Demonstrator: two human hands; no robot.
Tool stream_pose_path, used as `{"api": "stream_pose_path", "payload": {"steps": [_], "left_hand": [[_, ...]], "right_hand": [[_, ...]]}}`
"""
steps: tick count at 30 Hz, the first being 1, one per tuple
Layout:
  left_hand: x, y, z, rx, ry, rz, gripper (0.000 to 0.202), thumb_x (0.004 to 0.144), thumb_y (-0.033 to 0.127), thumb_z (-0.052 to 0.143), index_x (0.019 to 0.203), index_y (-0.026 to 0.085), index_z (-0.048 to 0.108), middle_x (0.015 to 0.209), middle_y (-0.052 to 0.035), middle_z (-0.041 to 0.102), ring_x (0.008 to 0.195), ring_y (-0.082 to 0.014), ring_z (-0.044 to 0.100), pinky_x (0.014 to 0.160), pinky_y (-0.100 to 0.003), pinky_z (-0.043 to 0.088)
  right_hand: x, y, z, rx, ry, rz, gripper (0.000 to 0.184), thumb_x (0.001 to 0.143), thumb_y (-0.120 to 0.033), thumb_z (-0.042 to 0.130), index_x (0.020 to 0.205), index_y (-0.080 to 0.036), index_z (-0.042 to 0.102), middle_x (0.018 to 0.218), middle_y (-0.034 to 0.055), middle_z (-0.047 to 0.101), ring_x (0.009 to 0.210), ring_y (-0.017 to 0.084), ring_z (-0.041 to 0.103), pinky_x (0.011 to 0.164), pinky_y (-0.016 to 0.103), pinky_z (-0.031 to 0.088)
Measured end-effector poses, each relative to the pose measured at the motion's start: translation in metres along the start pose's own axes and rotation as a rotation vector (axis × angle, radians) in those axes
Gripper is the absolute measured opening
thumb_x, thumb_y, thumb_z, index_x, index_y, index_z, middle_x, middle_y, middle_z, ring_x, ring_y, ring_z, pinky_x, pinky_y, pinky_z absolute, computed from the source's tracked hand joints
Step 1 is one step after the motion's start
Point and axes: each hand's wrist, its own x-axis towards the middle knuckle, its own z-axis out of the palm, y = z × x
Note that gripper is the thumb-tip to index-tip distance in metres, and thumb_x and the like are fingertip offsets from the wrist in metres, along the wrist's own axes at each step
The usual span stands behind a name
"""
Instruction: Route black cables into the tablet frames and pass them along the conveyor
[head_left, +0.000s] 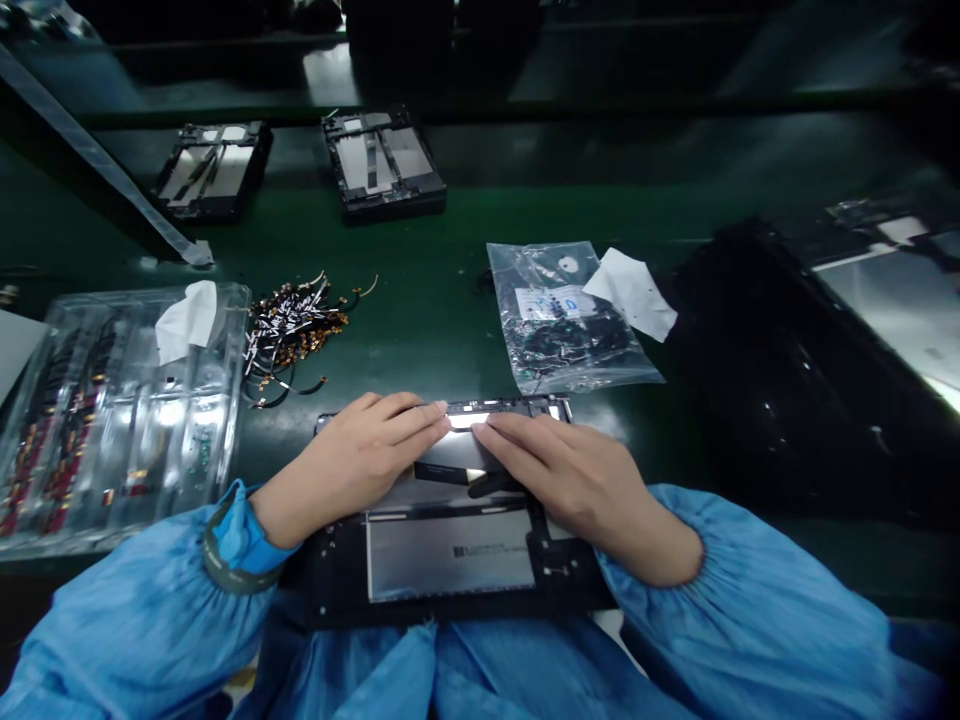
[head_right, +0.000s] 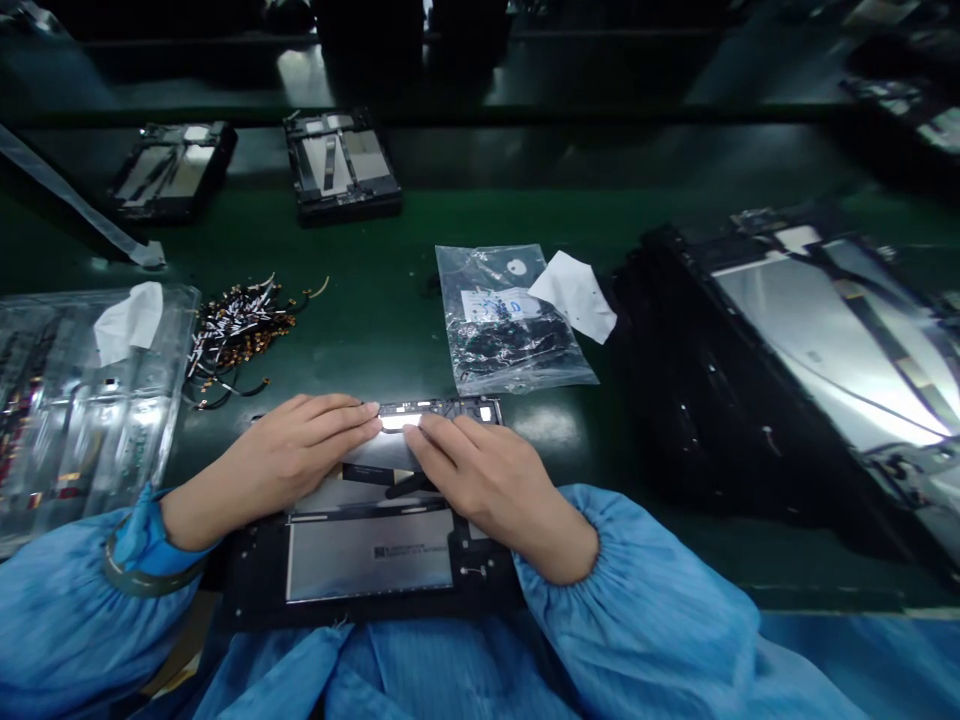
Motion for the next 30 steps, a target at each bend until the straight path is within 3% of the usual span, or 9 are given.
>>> {"api": "stream_pose_path", "payload": {"steps": [7,12,16,19,21,23,26,30], "left_hand": [[-0.001,-0.001,0.000,-0.003,0.002,0.009,0.033,0.092,0.013,0.044,0.124,0.013,0.053,0.126,-0.0092,0.060,0.113,-0.0223,0.053,0.081,-0.034,0.048],[-0.001,-0.005,0.002,-0.072,0.039,-0.006,0.031,0.093,0.012,0.042,0.120,0.014,0.055,0.122,-0.0092,0.062,0.111,-0.0215,0.055,0.081,-0.034,0.049],[0.002,-0.007,0.002,-0.281,0.073,-0.095,0.026,0.093,0.012,0.042,0.112,0.018,0.058,0.116,-0.0059,0.063,0.104,-0.0174,0.059,0.082,-0.031,0.050],[0.008,-0.006,0.002,-0.300,0.068,-0.258,0.027,0.096,0.025,0.043,0.117,0.013,0.054,0.110,-0.0094,0.063,0.101,-0.0186,0.059,0.085,-0.033,0.050],[0.012,-0.004,0.004,-0.233,0.056,-0.294,0.033,0.096,0.033,0.043,0.116,0.010,0.054,0.101,-0.0102,0.064,0.094,-0.0208,0.059,0.081,-0.036,0.051],[0.015,-0.002,0.006,-0.179,0.047,-0.247,0.032,0.096,0.031,0.042,0.116,0.010,0.055,0.098,-0.0097,0.063,0.090,-0.0210,0.058,0.078,-0.036,0.051],[0.014,-0.003,0.009,-0.115,0.019,-0.148,0.035,0.093,0.012,0.042,0.126,0.019,0.052,0.111,-0.0100,0.058,0.095,-0.0207,0.056,0.079,-0.034,0.050],[0.009,-0.005,0.012,-0.070,0.014,-0.070,0.044,0.088,0.003,0.040,0.121,0.026,0.057,0.118,-0.0095,0.054,0.098,-0.0212,0.055,0.079,-0.034,0.048]], "right_hand": [[0.003,-0.002,-0.003,-0.043,-0.050,-0.004,0.030,0.093,-0.005,0.036,0.104,-0.010,0.064,0.096,0.0095,0.070,0.067,0.016,0.060,0.054,0.028,0.043],[-0.015,0.005,-0.009,-0.025,-0.138,0.038,0.036,0.088,-0.001,0.036,0.112,-0.011,0.060,0.111,0.0133,0.066,0.079,0.020,0.064,0.056,0.031,0.049],[-0.045,0.008,-0.012,0.089,0.037,0.336,0.030,0.088,-0.007,0.046,0.113,-0.017,0.058,0.114,0.0127,0.063,0.097,0.021,0.064,0.072,0.031,0.056],[-0.063,0.002,-0.012,0.146,0.083,0.620,0.018,0.091,-0.021,0.053,0.108,-0.019,0.060,0.096,0.0083,0.067,0.085,0.019,0.067,0.069,0.029,0.057],[-0.068,-0.004,-0.012,0.188,0.054,0.707,0.018,0.092,-0.026,0.052,0.106,-0.019,0.061,0.089,0.0064,0.068,0.078,0.019,0.068,0.064,0.028,0.057],[-0.066,-0.008,-0.011,0.188,0.078,0.715,0.019,0.092,-0.026,0.052,0.108,-0.020,0.061,0.092,0.0069,0.068,0.080,0.019,0.068,0.064,0.028,0.057],[-0.049,-0.011,-0.009,0.103,0.124,0.653,0.024,0.091,-0.024,0.052,0.114,-0.021,0.061,0.107,0.0116,0.064,0.089,0.021,0.066,0.068,0.030,0.057],[-0.015,-0.014,0.000,0.078,-0.017,0.526,0.025,0.091,-0.024,0.049,0.110,-0.013,0.061,0.116,0.0165,0.062,0.091,0.024,0.066,0.061,0.031,0.057]]}}
